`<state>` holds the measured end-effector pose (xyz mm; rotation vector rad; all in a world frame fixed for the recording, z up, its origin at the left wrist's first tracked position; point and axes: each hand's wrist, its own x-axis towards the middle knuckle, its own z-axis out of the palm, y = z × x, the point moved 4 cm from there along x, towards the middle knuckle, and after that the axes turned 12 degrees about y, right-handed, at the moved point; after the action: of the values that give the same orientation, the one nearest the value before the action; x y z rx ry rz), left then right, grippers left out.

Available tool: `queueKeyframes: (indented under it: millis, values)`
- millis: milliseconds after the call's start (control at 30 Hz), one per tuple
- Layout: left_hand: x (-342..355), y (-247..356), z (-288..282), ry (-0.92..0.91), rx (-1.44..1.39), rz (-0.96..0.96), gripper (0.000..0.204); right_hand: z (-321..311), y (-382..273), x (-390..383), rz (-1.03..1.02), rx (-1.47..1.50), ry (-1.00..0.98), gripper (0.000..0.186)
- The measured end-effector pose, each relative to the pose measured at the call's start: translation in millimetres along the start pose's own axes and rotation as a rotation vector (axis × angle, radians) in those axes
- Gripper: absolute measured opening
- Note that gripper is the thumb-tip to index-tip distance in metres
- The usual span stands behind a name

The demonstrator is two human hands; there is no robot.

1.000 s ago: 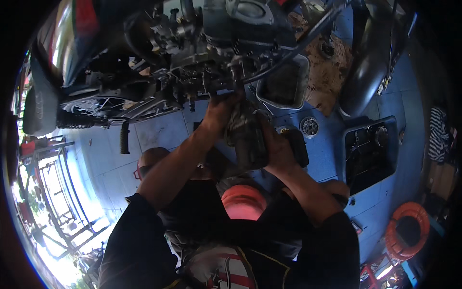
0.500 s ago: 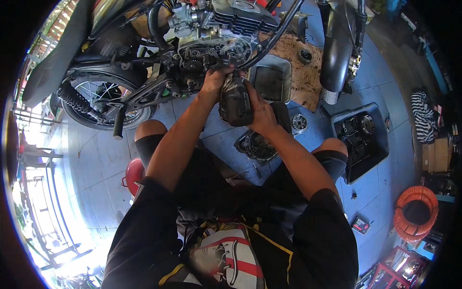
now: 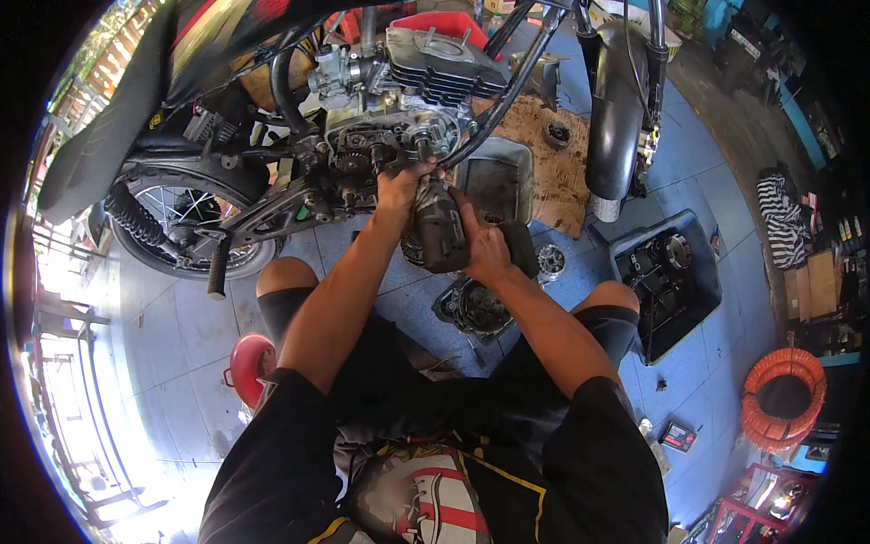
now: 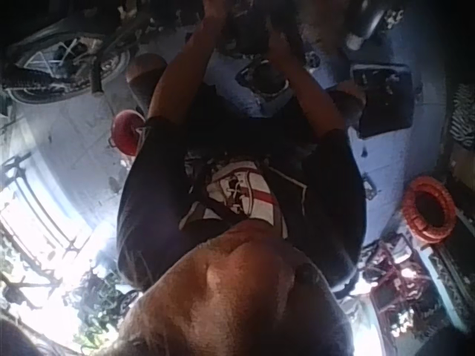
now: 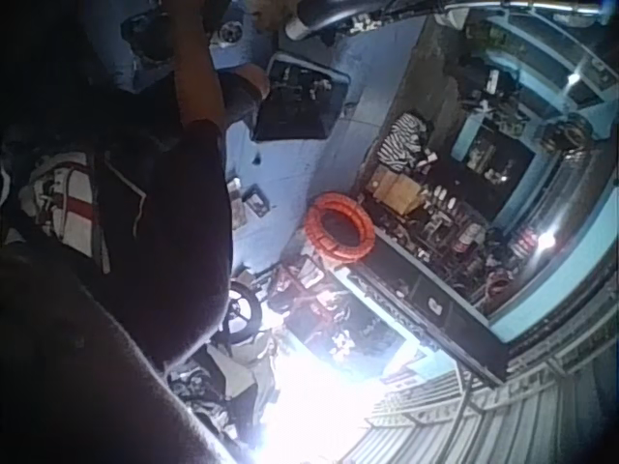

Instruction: Repairing the clutch system of a motorcycle using hand tools.

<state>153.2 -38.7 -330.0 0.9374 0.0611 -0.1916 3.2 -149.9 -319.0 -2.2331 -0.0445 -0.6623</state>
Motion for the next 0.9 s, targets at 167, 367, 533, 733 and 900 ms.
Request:
queueKeyframes:
  millis: [167,367,533,733,900]
  values:
    - [0.1,-1.9,0.9,-0.004,-0.034,0.027,0.015,3.9,3.2,-3.2,0.066,0.060,-0.010,0.098]
    - [6.0,-5.9,0.2,0.073,0.012,0.011,0.017,6.8,-0.3,-2.6,0.026,0.163,0.050,0.097]
    - [5.8,-3.5,0.4,0.006,0.026,0.038,0.018,7.8,-3.7,-2.7,0.039,0.180,0.035,0.098]
    - [8.5,-6.9,0.8,-0.005,0.011,0.024,0.022,10.6,-5.8,-6.0,0.056,0.213,0.076,0.096]
    - [9.9,-9.4,-5.9,0.034,0.092,-0.024,0.024,13.4,-2.5,-7.5,0.058,0.160,0.061,0.094]
